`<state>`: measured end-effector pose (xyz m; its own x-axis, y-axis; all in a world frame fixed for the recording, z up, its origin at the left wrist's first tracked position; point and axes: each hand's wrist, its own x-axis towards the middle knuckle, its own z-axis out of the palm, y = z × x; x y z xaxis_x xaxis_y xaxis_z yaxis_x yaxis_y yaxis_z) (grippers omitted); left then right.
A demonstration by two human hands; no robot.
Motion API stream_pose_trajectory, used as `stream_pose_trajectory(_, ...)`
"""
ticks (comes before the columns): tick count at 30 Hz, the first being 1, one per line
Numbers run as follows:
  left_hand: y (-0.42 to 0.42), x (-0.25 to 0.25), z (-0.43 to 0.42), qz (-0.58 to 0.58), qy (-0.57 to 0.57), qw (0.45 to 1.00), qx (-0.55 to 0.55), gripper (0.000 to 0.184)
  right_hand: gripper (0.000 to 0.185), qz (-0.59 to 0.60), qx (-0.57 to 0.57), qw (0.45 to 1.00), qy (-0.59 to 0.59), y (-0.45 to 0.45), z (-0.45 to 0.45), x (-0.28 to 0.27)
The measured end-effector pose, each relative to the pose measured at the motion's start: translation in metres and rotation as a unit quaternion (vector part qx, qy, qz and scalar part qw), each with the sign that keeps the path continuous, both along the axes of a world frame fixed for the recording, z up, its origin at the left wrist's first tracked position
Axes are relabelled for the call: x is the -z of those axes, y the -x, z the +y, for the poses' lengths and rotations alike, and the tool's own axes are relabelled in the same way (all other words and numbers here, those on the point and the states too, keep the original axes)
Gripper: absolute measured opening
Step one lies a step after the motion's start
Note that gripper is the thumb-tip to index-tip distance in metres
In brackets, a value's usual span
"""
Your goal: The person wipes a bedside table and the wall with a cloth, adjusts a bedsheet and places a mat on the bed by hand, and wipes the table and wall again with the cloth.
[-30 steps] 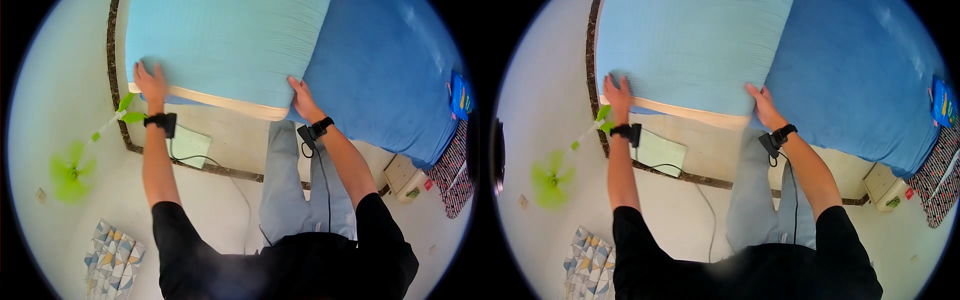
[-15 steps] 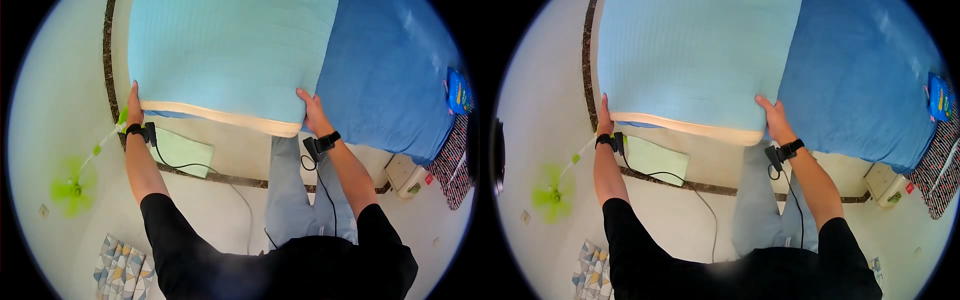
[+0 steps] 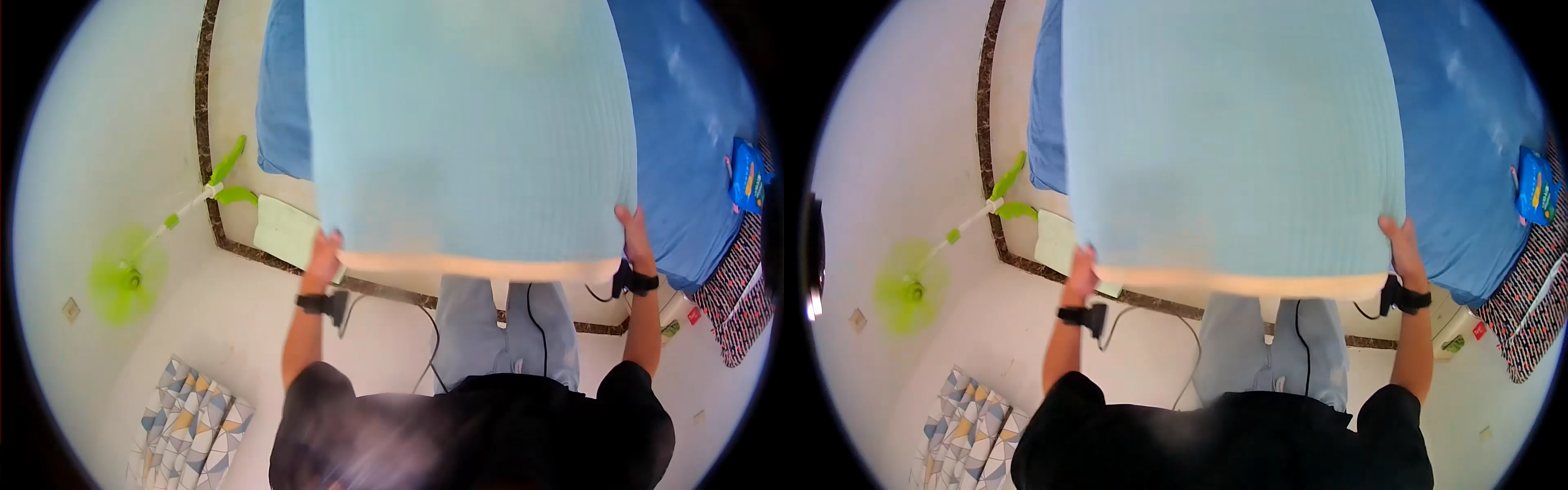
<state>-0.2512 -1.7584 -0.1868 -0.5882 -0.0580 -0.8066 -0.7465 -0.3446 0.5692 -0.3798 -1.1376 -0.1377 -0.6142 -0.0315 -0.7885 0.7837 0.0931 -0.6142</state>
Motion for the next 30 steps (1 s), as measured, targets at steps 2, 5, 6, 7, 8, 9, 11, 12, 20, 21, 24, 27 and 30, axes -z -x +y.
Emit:
stream_pose_trajectory(2, -0.036, 0.011, 0.032, -0.049, -0.014, 0.998, 0.035, 0.047, 0.053, -0.051, 0.004, 0.999, -0.014, -0.042, 0.030, 0.009)
stream_pose_trajectory(5, -0.070, 0.044, 0.077, -0.094, 0.001, 0.992, 0.088, 0.047, 0.051, -0.155, -0.022, 0.985, -0.071, -0.074, 0.043, 0.026)
stream_pose_trajectory(6, -0.077, 0.056, 0.088, -0.117, 0.013, 0.989, 0.094, 0.048, 0.051, -0.197, -0.034, 0.975, -0.095, -0.081, 0.045, 0.035)
stream_pose_trajectory(7, -0.079, 0.070, 0.091, -0.157, 0.037, 0.982, 0.100, 0.051, 0.050, -0.177, -0.014, 0.982, -0.063, -0.092, 0.054, 0.058)
stream_pose_trajectory(8, -0.080, 0.085, 0.093, -0.154, 0.054, 0.979, 0.123, 0.051, 0.049, -0.157, 0.007, 0.987, -0.028, -0.105, 0.067, 0.091)
stream_pose_trajectory(9, -0.079, 0.098, 0.088, -0.152, 0.075, 0.974, 0.149, 0.051, 0.048, -0.137, 0.031, 0.990, 0.011, -0.109, 0.076, 0.114)
stream_pose_trajectory(11, -0.047, 0.071, 0.089, -0.140, 0.107, 0.961, 0.215, 0.053, 0.049, -0.153, 0.039, 0.986, 0.059, -0.099, 0.092, 0.133)
stream_pose_trajectory(12, -0.034, 0.063, 0.086, -0.131, 0.107, 0.964, 0.207, 0.054, 0.049, -0.162, 0.047, 0.982, 0.085, -0.093, 0.096, 0.141)
stream_pose_trajectory(20, 0.091, 0.072, 0.064, -0.057, 0.175, 0.970, 0.159, 0.060, 0.061, -0.056, 0.016, 0.994, 0.094, 0.017, 0.042, 0.124)
stream_pose_trajectory(21, 0.098, 0.083, 0.058, -0.052, 0.186, 0.967, 0.168, 0.060, 0.062, -0.050, 0.031, 0.994, 0.090, 0.026, 0.034, 0.123)
stream_pose_trajectory(24, 0.105, 0.080, 0.054, -0.051, 0.161, 0.975, 0.147, 0.059, 0.061, -0.056, 0.056, 0.995, 0.066, 0.035, 0.026, 0.123)
stream_pose_trajectory(27, 0.106, 0.046, 0.064, -0.051, 0.131, 0.986, 0.086, 0.060, 0.056, -0.048, 0.056, 0.996, 0.053, 0.032, 0.023, 0.114)
stream_pose_trajectory(30, 0.106, 0.012, 0.063, -0.004, 0.122, 0.988, 0.091, 0.070, 0.048, 0.007, 0.046, 0.998, 0.036, 0.037, 0.019, 0.092)
